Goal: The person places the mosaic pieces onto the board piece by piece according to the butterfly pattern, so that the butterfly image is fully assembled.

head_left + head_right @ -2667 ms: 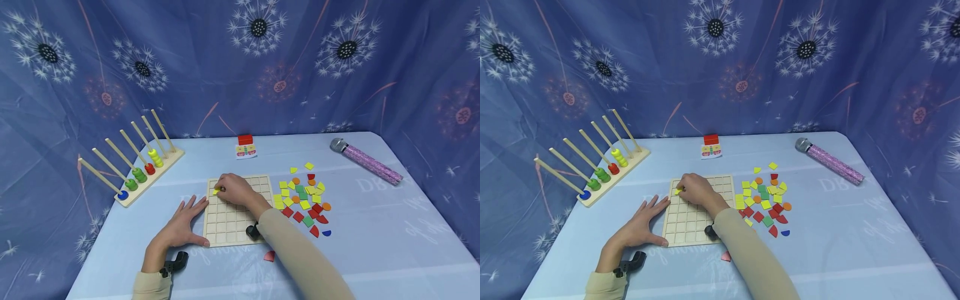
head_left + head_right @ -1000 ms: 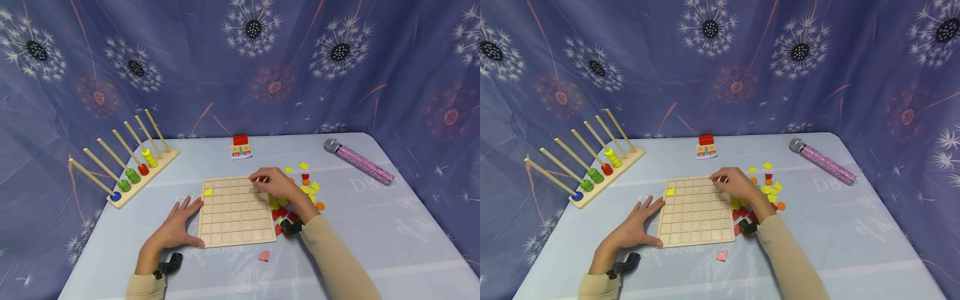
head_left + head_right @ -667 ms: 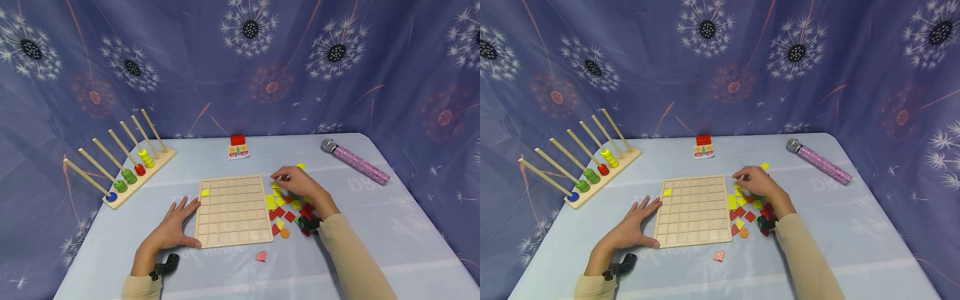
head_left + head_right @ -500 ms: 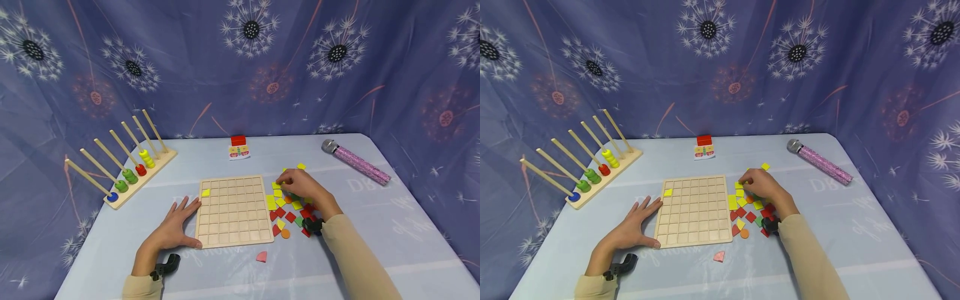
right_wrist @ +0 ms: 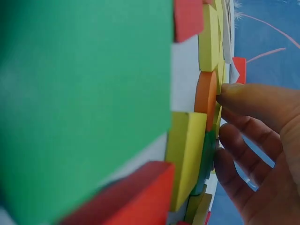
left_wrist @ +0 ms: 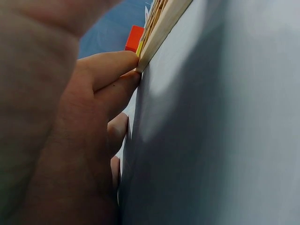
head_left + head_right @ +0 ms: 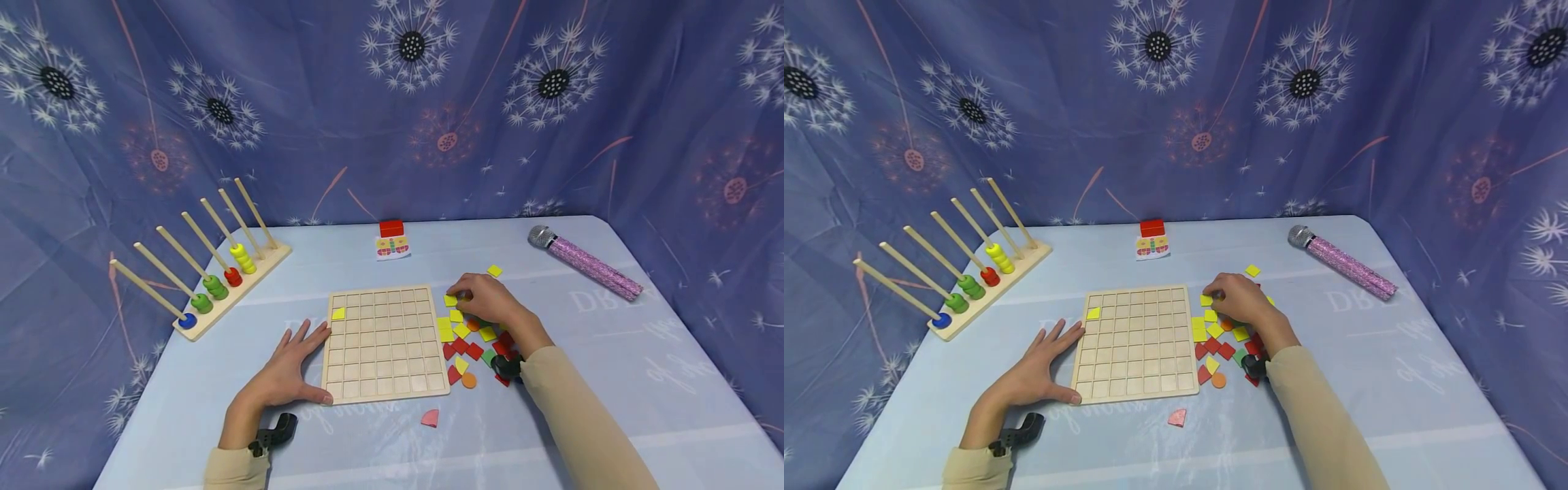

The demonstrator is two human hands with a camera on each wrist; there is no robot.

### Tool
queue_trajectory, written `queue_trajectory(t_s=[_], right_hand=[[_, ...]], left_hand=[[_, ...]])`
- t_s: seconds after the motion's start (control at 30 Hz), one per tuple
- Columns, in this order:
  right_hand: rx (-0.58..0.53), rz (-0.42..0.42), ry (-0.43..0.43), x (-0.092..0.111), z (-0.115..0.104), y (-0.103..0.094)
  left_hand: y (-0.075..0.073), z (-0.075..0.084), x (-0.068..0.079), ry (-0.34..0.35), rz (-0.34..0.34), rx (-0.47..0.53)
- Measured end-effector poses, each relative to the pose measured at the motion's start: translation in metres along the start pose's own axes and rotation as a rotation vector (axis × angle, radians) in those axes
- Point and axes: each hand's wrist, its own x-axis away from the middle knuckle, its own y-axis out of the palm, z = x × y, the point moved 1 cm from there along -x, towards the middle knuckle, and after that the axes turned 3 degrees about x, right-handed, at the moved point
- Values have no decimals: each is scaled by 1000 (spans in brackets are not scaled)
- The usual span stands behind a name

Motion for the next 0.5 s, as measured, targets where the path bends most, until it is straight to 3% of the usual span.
queue_trajectory(t_s=[0.2, 0.5], right_hand=[[-8, -9, 17, -2, -2, 0], [-66, -6, 31, -1, 4, 2]], left_hand=[[-1, 0, 1, -39, -4, -5], [0, -3, 1, -28, -16, -19]])
